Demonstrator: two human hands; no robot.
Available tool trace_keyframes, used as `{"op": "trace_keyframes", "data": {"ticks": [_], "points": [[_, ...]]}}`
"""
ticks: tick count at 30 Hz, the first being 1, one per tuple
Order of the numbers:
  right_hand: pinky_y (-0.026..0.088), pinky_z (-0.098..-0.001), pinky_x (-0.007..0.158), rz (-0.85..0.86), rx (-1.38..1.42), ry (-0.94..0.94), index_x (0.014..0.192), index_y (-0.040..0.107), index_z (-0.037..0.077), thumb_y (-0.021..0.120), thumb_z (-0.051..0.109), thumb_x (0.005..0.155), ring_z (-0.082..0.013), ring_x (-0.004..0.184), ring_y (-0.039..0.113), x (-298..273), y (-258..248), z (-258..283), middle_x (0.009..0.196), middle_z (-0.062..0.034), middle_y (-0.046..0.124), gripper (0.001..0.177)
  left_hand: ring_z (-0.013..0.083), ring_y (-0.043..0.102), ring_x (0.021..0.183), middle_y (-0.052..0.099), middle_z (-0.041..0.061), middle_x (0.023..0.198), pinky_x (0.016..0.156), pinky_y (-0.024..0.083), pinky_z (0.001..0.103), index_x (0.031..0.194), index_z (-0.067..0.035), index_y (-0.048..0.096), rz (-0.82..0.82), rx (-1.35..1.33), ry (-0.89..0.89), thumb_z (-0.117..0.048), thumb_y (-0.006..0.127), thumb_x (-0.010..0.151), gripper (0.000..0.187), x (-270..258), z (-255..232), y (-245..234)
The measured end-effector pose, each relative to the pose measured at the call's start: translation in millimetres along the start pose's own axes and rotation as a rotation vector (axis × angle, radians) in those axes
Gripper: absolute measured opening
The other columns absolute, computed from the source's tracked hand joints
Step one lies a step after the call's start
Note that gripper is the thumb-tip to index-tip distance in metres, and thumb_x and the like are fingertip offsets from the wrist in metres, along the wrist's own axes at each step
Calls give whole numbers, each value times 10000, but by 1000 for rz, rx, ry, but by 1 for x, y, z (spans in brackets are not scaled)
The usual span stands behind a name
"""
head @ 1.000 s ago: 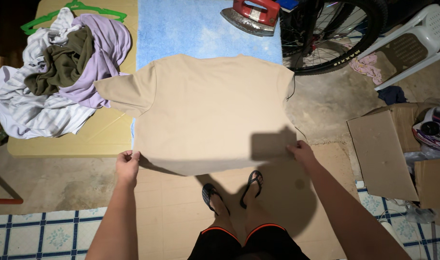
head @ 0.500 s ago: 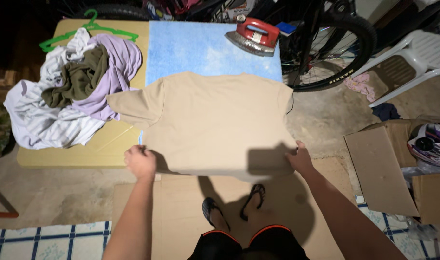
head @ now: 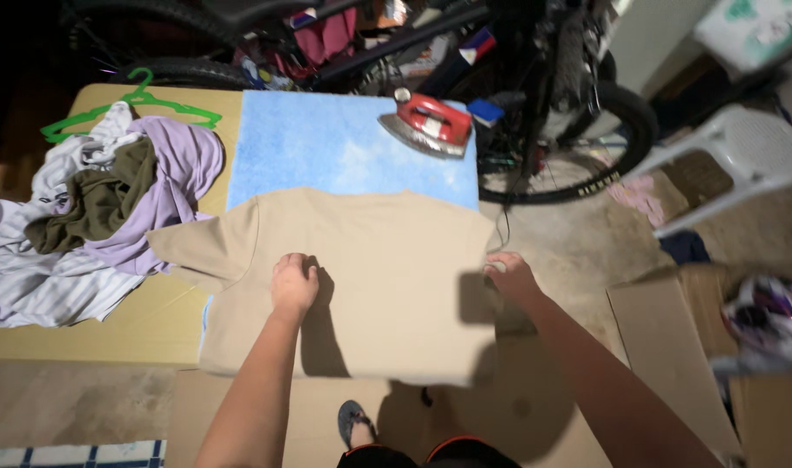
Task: The person irons a beige t-shirt on a makeshift ironing board using a red electric iron. They smooth the fabric, flip the shirt, and iron both sides before placing it on a green hanger.
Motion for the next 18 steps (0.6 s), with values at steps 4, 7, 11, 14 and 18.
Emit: {"op": "trace_keyframes", "data": {"ticks": [4, 7, 11, 14, 18], "points": [[530, -390, 765, 281, 349, 206, 1194, 693, 53, 687, 201, 939, -302, 802, 665, 89, 4, 4, 952, -179, 704, 295, 340, 544, 1245, 641, 124, 1256, 1053, 458, 446, 1153, -103, 675, -44, 19, 20, -230, 689, 895, 287, 40, -35, -1], [545, -285, 795, 261, 295, 26, 1126, 703, 15, 669, 155, 914, -149, 859, 691, 147, 14, 37, 957, -84, 746, 256, 319, 555, 1255, 655, 110, 1248, 1060, 455, 448, 1145, -122, 683, -79, 72, 87, -204, 661, 902, 257, 65, -62, -3], [560, -345, 835, 341, 214, -19, 1153, 709, 30, 664, 160, 934, -242, 899, 714, 185, 42, 72, 996, -155, 757, 259, 317, 532, 1306, 664, 90, 1249, 1117, 385, 478, 1163, -154, 698, -91, 147, 179, -154, 617, 896, 279, 86, -82, -4], [552, -387, 879, 323, 138, -141, 1185, 701, 46, 698, 160, 905, -305, 989, 704, 201, 70, 94, 1114, -187, 728, 302, 311, 509, 1348, 644, 89, 1330, 1142, 327, 487, 1241, -120, 667, -75, 297, 287, -72, 559, 824, 433, 113, -74, 2], [543, -423, 897, 262, 155, -211, 1277, 648, 33, 700, 133, 878, -364, 1042, 680, 204, 104, 112, 1165, -223, 696, 415, 304, 472, 1406, 611, 117, 1413, 1197, 296, 476, 1300, -87, 635, -33, 333, 393, -87, 494, 914, 411, 154, -60, 16]]}}
Point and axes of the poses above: each hand's wrist, its own x-axis towards the middle knuckle, its own y-axis out of the palm, z = x × y, the point moved 4 cm from there along x, towards the middle knuckle
